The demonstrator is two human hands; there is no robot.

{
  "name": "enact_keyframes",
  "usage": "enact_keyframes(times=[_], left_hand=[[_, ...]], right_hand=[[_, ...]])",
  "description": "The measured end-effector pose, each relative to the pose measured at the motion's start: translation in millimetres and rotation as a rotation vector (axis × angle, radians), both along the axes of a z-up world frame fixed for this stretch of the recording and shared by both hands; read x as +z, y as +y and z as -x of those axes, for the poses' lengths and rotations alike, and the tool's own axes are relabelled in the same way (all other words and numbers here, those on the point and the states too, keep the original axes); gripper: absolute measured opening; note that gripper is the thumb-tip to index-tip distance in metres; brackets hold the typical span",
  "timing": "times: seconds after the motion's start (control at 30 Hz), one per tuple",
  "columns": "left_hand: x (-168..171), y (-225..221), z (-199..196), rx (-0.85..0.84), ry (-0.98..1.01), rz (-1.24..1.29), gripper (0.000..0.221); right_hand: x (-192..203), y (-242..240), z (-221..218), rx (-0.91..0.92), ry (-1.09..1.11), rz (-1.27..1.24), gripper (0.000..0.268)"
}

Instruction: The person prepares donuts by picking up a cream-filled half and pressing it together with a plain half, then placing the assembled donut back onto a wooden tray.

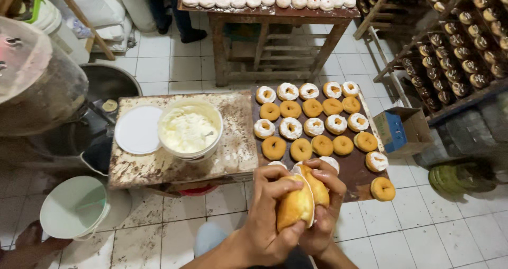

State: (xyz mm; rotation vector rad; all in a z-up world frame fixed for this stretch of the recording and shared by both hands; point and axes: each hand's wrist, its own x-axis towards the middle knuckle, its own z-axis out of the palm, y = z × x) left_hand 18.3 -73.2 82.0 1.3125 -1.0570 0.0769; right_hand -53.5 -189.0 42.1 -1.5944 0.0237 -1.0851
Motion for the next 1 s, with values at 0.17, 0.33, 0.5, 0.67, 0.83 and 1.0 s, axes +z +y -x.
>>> enact_keyframes(times=[0.17,0.33,0.5,0.67,0.83,1.0], left_hand=[[5.7,-28.5,-4.9,-0.037,0.105,-0.053,0.05],[10.6,-36.8,-3.4,-0.182,0.296,-0.043,0.049],[1.3,-34.4,-13.6,-0.076,-0.036,-0.038,0.056],[-3.5,-4.7,-29.7,-0.043,0.212,0.001,0.053],[-9.3,38.6,-58.0,0.17,-0.134,-0.045,0.057],[-4.7,102.2,-88.0,0.045,0.373,0.047,0.049]], right_hand=[[-0.5,-18.7,12.5,-0.041,-0.052,0.055,0.05],[1.9,-29.8,11.9,-0.099,-0.054,0.126,0.047],[11.8,-32.4,0.2,0.03,0.007,-0.162,0.054],[18.5,1.2,-31.4,0.038,0.022,-0.065,0.053],[32.1,38.3,-65.1,0.204,-0.087,-0.528,0.057],[11.3,103.3,-94.8,0.205,-0.05,-0.087,0.056]])
